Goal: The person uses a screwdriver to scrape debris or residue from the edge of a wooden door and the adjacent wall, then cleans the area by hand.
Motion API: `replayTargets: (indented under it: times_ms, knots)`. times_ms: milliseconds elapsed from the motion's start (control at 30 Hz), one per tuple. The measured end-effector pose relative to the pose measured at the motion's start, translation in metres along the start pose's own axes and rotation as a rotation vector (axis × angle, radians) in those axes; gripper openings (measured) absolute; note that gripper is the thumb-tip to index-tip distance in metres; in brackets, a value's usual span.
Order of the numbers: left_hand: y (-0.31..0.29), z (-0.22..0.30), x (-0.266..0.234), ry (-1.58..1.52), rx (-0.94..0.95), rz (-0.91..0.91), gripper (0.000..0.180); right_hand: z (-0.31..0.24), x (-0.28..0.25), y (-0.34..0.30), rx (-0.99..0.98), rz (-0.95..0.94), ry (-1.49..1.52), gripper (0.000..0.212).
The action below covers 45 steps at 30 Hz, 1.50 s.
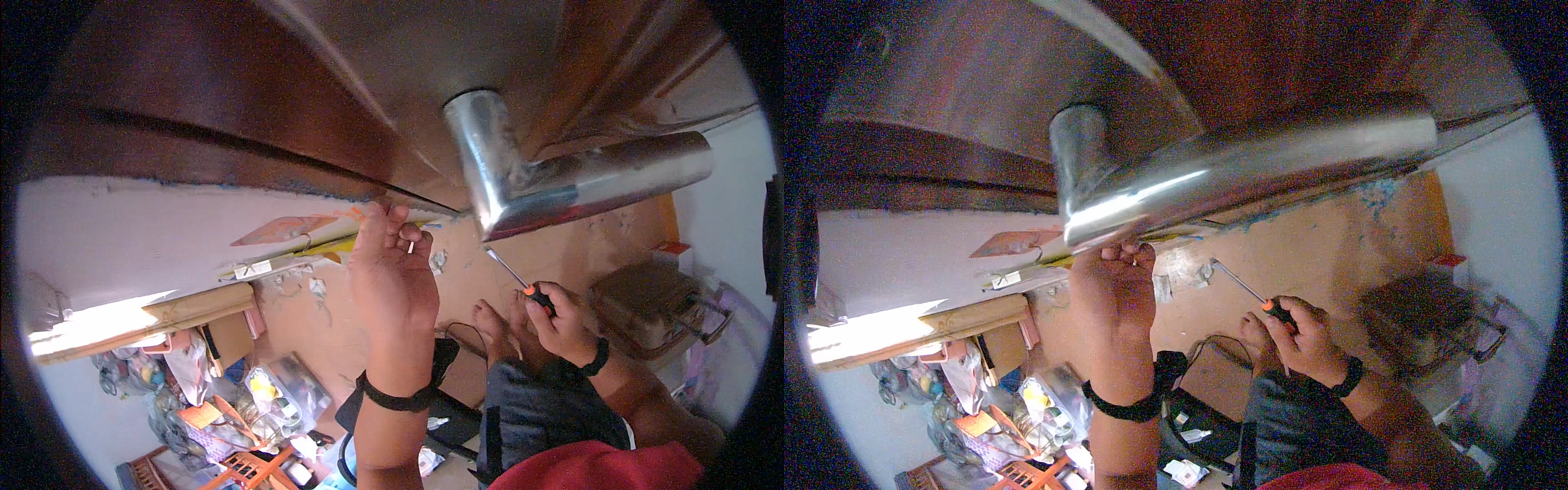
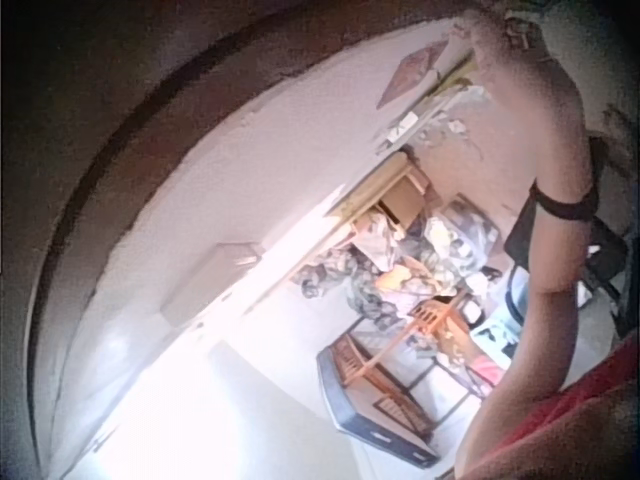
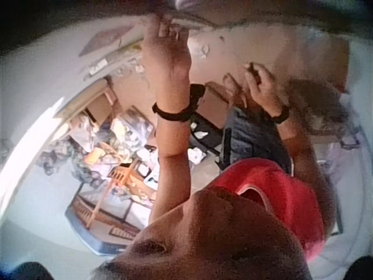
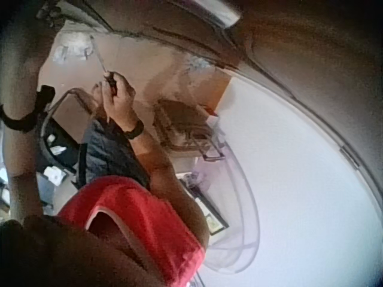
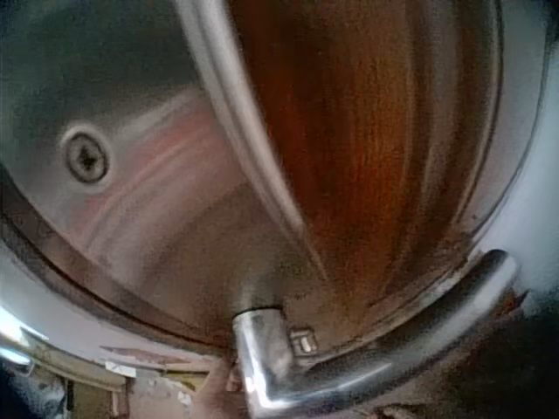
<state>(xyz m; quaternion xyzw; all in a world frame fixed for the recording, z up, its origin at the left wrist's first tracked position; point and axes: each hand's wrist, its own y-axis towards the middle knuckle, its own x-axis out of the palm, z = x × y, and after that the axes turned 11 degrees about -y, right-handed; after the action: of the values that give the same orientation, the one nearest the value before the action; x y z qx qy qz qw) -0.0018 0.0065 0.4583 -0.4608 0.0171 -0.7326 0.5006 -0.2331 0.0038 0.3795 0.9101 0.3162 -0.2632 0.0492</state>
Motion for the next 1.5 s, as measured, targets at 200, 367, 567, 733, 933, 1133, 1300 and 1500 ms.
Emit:
replayTargets:
  times_ms: [200,367,567,733,933,1133,1300,1500]
  knots:
    - [-0.007,0.012,0.018,-0.112,-0.114,-0.029,0.011,0.007,-0.005,-0.002,0.062,-0.004,0.007,0.022]
    - [-0.012,0.013,0.021,-0.127,-0.088,-0.021,0.007,0.013,-0.002,-0.003,0.009,0.059,0.024,0.022]
    - [-0.011,0.02,0.028,-0.109,-0.1,-0.022,0.005,0.014,-0.003,-0.002,-0.007,0.047,0.028,0.022]
    - [-0.008,0.022,0.03,-0.176,-0.161,-0.047,0.002,0.013,-0.004,-0.002,-0.006,0.03,0.028,0.021]
    - [-0.008,0.025,0.02,-0.181,-0.149,-0.047,0.003,0.015,0.001,-0.007,-0.007,0.046,0.047,0.02]
    - [-0.013,0.028,0.025,-0.176,-0.177,-0.137,0.001,0.019,0.008,-0.012,0.036,0.043,0.111,0.019]
    - [-0.018,0.037,0.022,-0.086,-0.118,-0.205,0.008,0.013,0.009,-0.008,-0.008,0.063,0.062,0.02]
    - [-0.017,0.03,-0.003,0.061,-0.035,-0.065,0.012,-0.024,0.015,0.026,-0.088,0.016,0.142,0.022]
